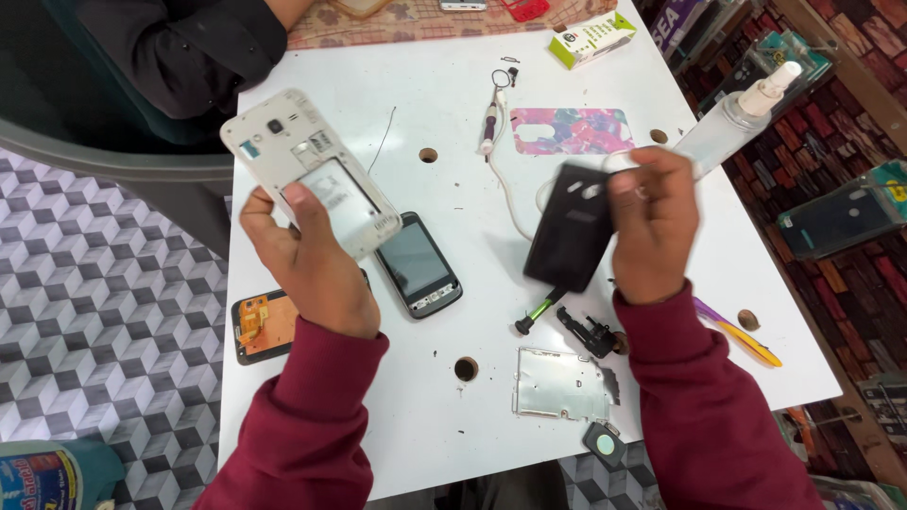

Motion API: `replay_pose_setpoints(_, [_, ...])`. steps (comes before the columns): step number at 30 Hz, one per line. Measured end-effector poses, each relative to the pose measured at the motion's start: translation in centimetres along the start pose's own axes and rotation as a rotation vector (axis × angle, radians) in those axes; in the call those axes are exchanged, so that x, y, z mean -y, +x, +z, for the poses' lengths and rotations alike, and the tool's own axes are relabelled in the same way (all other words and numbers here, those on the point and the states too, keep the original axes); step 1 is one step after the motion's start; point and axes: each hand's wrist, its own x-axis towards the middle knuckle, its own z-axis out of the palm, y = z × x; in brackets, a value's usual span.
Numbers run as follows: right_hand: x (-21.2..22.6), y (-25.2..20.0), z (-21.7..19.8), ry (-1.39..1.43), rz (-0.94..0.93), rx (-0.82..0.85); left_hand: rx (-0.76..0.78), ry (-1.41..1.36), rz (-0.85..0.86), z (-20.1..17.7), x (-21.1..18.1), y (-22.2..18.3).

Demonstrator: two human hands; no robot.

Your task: The person assembles a disassembled mobile phone by placing the motherboard into the chassis, attaching the screen, and snapping the back cover into place. The person then briefly handles a second phone's back cover and uses a toothbrush to clean its interior.

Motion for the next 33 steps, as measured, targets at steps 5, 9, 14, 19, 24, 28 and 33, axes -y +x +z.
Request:
replay_pose_setpoints(5, [1.3,-1.1,2.5,-0.283,-0.005,0.271,0.038,0.162,0.073,-0.7,0.4,1.4])
replay_pose_setpoints(9, [1.7,-0.9,3.1,-0.378,-0.029,0.309,0.075,0.263,0.113,-1.1,0.7,2.1])
replay_pose_setpoints(14, [1.2,-0.5,2.2,-0.374,-0.08,0.236,0.008,0.278,-0.207,-0.6,0.1,2.1])
replay_pose_setpoints(19, [2.0,-0.4,2.1,-0.242,0.097,0.444,0.077,0.326,-0.182,0.1,-0.7,1.7])
replay_pose_setpoints(24, [4.3,-2.2,2.6,-0.58,-0.289,0.867,0.115,0.32,-0.167,0.3,-0.6,1.3])
replay_pose_setpoints(28, [5.0,-3.6,3.2,-0.671,-0.558,0.776,0.134,0.316,-0.189,0.0,0.0,1.1])
replay_pose_setpoints(33, [3.7,-2.7,2.7,-0.649,-0.375,0.684,0.151,0.323,-0.195,-0.2,0.7,0.9])
